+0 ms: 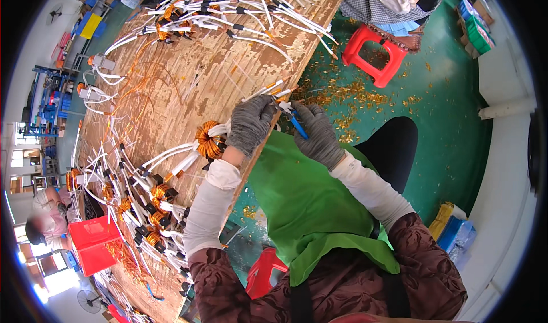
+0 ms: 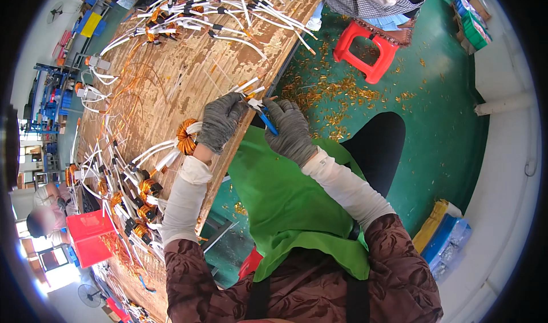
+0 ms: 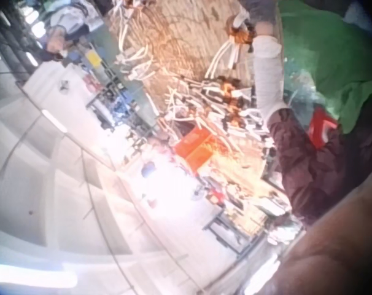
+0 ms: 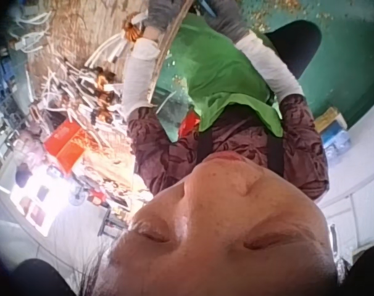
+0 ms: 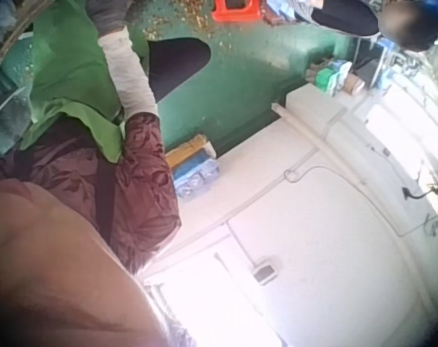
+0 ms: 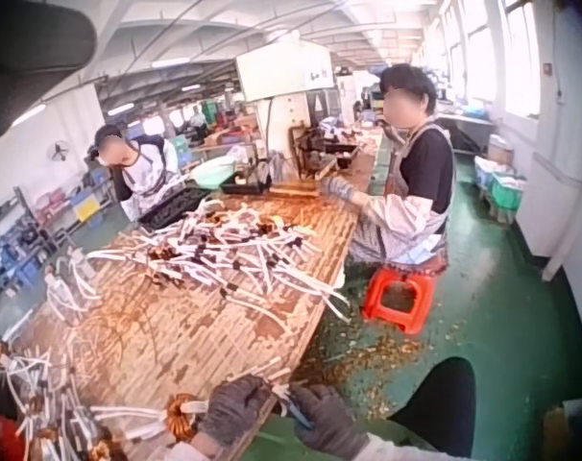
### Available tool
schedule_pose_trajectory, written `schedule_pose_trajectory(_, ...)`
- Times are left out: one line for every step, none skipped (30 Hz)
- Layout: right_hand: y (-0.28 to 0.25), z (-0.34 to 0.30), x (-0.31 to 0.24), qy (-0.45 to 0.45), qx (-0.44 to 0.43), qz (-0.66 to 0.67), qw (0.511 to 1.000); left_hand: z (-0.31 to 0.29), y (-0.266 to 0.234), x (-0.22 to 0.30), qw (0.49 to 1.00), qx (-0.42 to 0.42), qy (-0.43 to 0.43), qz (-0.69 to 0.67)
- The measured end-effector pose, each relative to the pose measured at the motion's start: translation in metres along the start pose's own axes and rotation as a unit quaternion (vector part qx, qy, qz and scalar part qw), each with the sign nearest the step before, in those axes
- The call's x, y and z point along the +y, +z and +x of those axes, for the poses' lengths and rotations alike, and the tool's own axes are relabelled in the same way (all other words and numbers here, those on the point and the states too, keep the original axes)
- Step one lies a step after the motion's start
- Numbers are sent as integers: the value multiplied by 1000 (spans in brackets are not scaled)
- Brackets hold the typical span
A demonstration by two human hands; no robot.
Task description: Trimming the excess leads/tubing from copper toroids using a pair of cutters.
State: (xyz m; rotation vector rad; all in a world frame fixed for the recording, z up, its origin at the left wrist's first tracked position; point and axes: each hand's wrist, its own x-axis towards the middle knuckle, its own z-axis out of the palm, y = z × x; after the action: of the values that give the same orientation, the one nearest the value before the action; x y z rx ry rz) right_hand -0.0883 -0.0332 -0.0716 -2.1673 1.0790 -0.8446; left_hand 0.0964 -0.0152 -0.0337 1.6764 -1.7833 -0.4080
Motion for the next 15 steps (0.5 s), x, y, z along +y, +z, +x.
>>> schedule_pose_trajectory(-1, -1, -1, -3, 9, -14, 1000, -2, 2, 0, 999, -6, -30, -34)
schedule_pose_trajectory(-1, -2, -3, -6, 18, -27, 999, -3, 3, 1, 996, -13, -59, -67)
schedule_pose_trajectory(2, -4, -2, -5, 19, -28, 999, -4, 6, 4, 996, -14, -58, -68)
schedule_pose_trajectory(8, -6, -3, 24, 17, 17, 999, -6, 8, 7, 996, 13, -52, -72)
schedule_pose_trajectory(11, -6, -3, 54, 16, 62, 996, -6, 9, 8, 995, 40, -46, -76)
schedule_pose_trajectory(12, -6, -2, 52, 16, 64, 996, -6, 7, 6, 995, 41, -47, -74)
schedule_pose_trajectory(6, -7, -4, 81, -29, 137, 987, -7, 8, 3, 997, 29, -44, -60)
schedule_pose_trajectory(-2, -7, -8, 109, -72, 209, 969, -8, 8, 0, 998, 15, -39, -44)
schedule_pose_trajectory(-11, -7, -12, 137, -114, 280, 943, -9, 9, -4, 995, 28, -55, -78)
schedule_pose_trajectory(-18, -5, -13, 163, -152, 347, 911, -5, 7, -6, 995, 29, -54, -79)
schedule_pose_trajectory(-22, -3, -13, 188, -190, 411, 871, -2, 3, -10, 987, -12, -79, -142)
schedule_pose_trajectory(-23, 1, -10, 186, -190, 410, 873, -1, -1, -14, 972, -52, -103, -204)
schedule_pose_trajectory(-23, 8, -6, 44, -121, 186, 974, 0, -9, -14, 972, -48, -104, -203)
schedule_pose_trajectory(-24, 15, -4, -103, -41, -52, 992, 0, -17, -13, 940, -95, -139, -297)
schedule_pose_trajectory(-27, 20, -2, -107, -42, -51, 992, 0, -24, -11, 895, -141, -172, -388)
